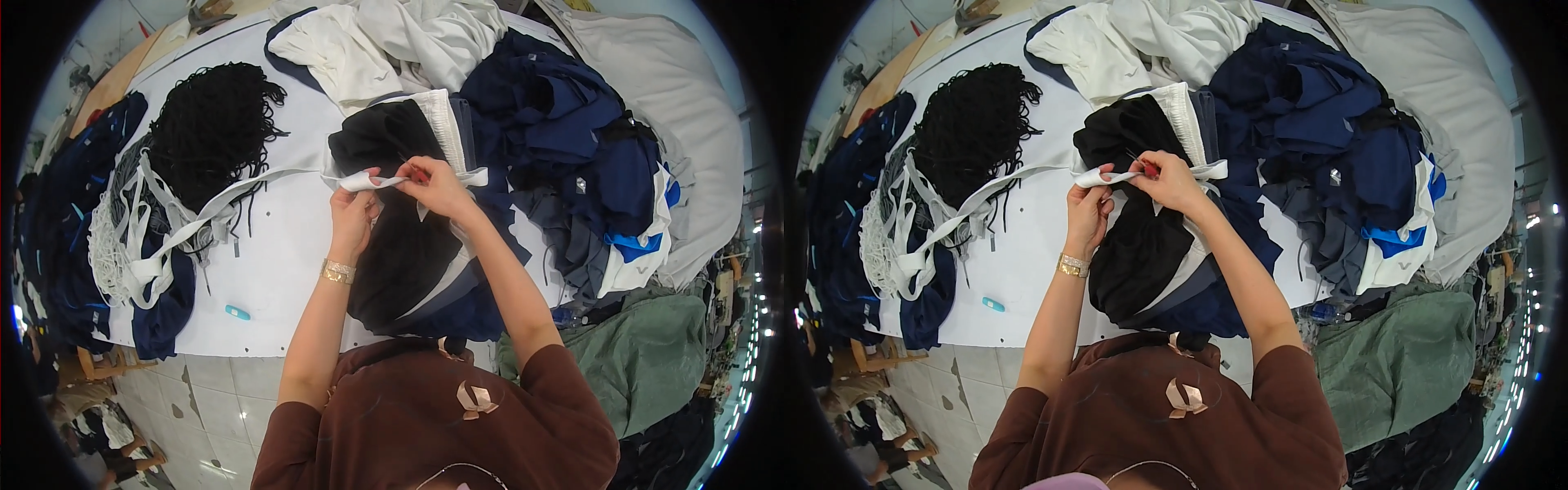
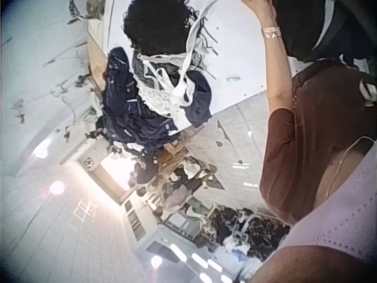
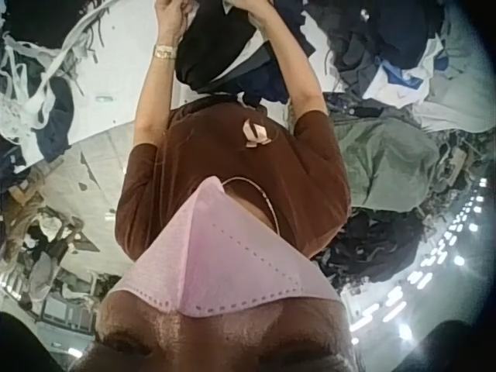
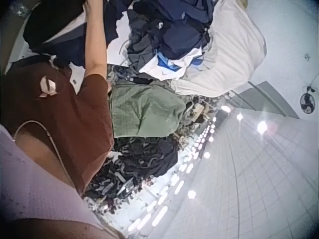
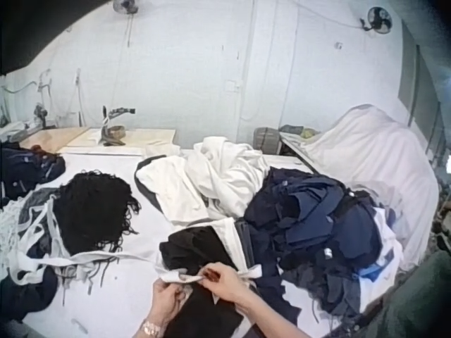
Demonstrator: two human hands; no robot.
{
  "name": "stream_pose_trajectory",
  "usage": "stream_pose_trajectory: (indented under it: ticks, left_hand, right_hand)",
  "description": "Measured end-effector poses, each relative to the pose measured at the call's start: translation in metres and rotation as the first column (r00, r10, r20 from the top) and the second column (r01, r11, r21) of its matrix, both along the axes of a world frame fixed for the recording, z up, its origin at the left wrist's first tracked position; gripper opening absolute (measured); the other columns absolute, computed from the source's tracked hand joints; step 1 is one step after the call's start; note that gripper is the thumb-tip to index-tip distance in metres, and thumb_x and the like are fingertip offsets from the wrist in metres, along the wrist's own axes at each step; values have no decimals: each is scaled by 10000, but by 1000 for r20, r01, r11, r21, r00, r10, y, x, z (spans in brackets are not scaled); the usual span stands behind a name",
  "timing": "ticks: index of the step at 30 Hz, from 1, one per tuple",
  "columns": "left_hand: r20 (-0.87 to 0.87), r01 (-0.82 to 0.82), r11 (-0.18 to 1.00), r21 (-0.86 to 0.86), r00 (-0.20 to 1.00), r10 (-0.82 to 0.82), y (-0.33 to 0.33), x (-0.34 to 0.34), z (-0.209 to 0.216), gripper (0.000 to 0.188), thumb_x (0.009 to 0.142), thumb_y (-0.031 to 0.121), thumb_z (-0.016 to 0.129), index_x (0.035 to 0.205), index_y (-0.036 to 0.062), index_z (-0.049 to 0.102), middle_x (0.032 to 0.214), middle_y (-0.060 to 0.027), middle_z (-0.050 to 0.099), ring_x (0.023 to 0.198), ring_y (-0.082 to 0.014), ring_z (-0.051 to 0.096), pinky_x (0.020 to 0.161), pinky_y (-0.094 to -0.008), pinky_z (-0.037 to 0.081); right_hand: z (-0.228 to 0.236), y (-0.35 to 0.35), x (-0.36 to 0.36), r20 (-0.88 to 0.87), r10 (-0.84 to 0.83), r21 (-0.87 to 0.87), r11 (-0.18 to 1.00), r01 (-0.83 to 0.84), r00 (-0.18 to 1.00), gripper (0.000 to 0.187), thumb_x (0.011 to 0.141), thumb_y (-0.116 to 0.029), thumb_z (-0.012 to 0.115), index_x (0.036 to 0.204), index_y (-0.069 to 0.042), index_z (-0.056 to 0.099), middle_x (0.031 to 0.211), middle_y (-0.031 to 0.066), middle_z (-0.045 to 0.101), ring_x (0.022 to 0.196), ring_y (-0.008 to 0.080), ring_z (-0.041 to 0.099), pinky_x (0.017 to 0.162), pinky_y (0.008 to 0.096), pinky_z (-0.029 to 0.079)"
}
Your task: Sorting and bundling blue shorts with fabric strips at a large workbench in a garment factory.
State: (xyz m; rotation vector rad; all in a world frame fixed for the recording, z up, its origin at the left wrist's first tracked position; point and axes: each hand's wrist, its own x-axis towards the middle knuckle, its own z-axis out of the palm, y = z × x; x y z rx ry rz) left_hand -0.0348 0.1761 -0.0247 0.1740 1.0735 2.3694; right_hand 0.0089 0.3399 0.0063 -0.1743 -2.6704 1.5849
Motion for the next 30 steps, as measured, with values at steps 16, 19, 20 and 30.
stream_pose_trajectory:
  ticks: [16,19,20,30]
  left_hand:
    - [441,318,947,-52,858,-264,-4,29,7,190,798,245,671,839,92,567,723,-9,592,552,-98,555,451,-222,423]
    - [456,337,939,-64,847,-273,-4,30,-2,169,791,174,672,877,75,565,730,-19,580,566,-101,556,456,-232,425]
    - [421,296,949,-105,878,-228,-5,31,1,253,762,143,693,937,57,531,791,-34,578,639,-127,567,505,-229,440]
    - [249,158,956,-247,964,-95,-13,28,-7,426,698,-17,682,1087,-43,511,877,-74,582,693,-130,570,627,-217,474]
  right_hand:
    - [-7,-35,68,-462,135,582,792,185,876,203,616,6,633,749,-79,506,844,40,545,568,225,569,489,312,446]
    - [-9,-37,74,-463,174,615,769,174,869,198,636,-14,627,787,-78,518,850,43,545,535,221,556,478,309,437]
    - [-10,-37,76,-452,201,639,753,158,869,199,655,-32,617,826,-81,530,863,45,540,504,217,544,465,307,428]
    - [36,-58,83,296,-148,-787,521,329,944,256,925,-320,433,943,-77,512,581,-24,405,424,65,366,385,198,287]
